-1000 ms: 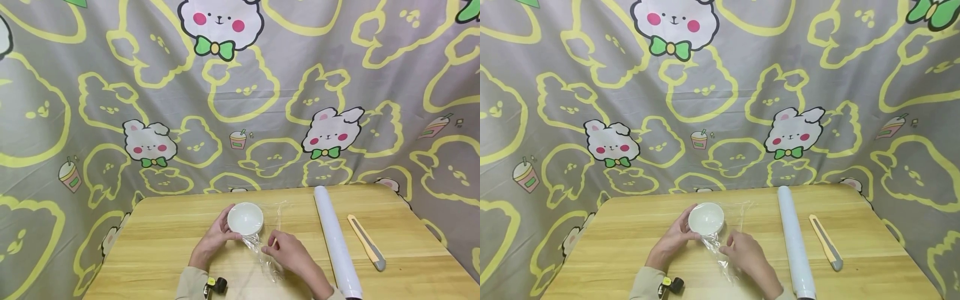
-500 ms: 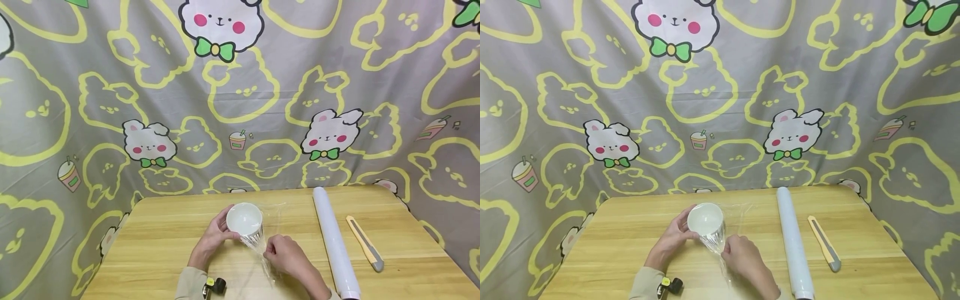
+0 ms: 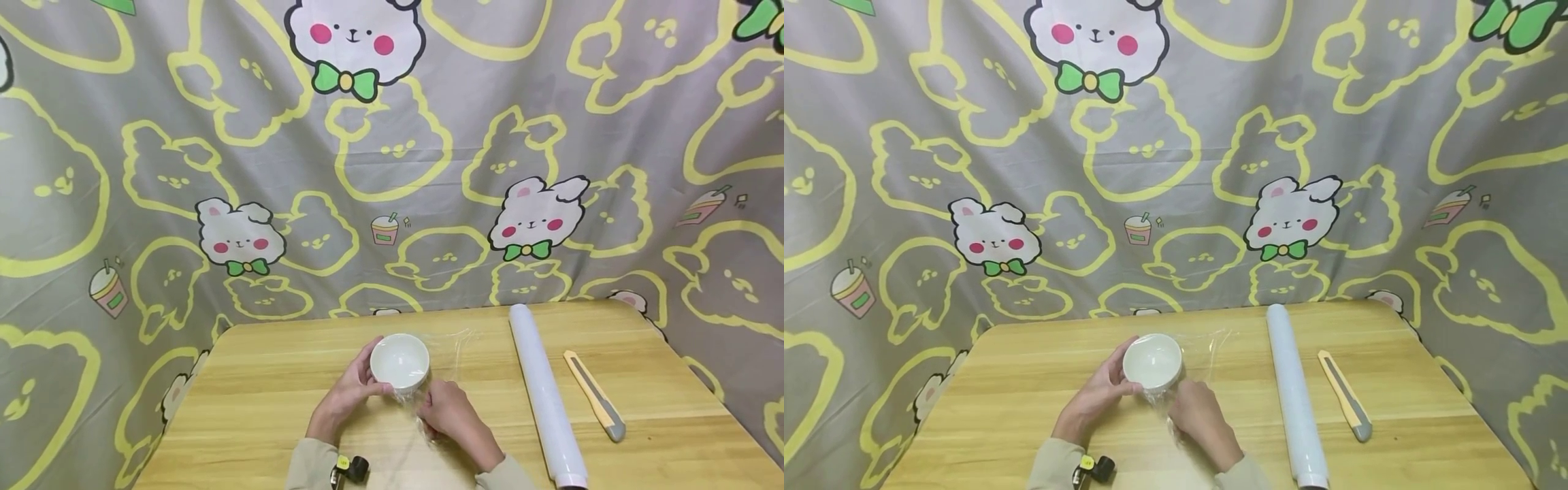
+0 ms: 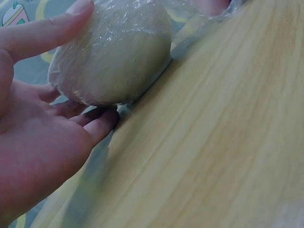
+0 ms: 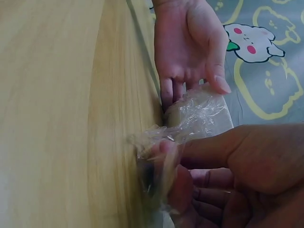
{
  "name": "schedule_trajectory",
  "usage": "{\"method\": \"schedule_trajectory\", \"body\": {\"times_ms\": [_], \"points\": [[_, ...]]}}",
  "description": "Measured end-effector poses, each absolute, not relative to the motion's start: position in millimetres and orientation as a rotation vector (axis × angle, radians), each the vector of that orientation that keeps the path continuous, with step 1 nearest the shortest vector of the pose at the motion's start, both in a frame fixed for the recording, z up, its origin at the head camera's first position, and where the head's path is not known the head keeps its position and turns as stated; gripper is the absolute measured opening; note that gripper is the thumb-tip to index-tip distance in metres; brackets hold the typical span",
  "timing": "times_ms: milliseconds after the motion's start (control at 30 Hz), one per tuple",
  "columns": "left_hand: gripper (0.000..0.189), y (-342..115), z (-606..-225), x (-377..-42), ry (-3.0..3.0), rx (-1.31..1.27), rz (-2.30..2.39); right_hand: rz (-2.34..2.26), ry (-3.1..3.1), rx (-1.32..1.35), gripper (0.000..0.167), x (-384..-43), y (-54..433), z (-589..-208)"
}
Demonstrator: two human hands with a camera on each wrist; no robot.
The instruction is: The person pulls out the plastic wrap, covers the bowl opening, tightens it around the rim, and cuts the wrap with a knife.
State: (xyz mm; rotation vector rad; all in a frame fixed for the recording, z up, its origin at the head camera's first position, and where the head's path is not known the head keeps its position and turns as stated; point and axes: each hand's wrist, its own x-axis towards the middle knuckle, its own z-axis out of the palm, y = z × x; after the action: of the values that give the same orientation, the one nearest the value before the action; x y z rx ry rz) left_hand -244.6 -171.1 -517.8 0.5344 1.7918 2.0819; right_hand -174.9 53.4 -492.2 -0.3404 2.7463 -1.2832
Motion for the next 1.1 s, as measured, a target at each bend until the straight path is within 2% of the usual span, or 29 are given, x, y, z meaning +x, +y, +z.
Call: {"method": "schedule_trajectory", "body": {"times_ms": [233, 433, 567, 700, 800, 1100], "points": [[0.126, -158.9, -517.6, -243.8, 2.04, 0.629, 1.902, -1.357, 2.729, -0.33, 0.035, -179.9, 52.3, -495.1], [0.116, -148.3, -516.6, -240.9, 2.292, 0.639, 1.81, -1.552, 2.465, -0.428, 0.025, -183.1, 70.9, -487.8], [0.113, -147.9, -517.1, -239.8, 2.319, 0.591, 1.84, -1.683, 2.467, -0.275, 0.016, -186.3, 89.8, -477.7], [0.113, -149.4, -517.9, -238.9, 2.309, 0.585, 1.875, -1.693, 2.634, 0.032, 0.04, -194.4, 101.4, -475.1], [0.113, -150.9, -519.6, -240.2, 2.28, 0.585, 1.9, -1.725, 2.605, 0.166, 0.056, -202.1, 105.0, -479.1], [0.112, -154.5, -522.5, -244.1, 2.203, 0.568, 1.952, -2.029, 2.294, 0.258, 0.077, -216.2, 107.1, -492.9]]}}
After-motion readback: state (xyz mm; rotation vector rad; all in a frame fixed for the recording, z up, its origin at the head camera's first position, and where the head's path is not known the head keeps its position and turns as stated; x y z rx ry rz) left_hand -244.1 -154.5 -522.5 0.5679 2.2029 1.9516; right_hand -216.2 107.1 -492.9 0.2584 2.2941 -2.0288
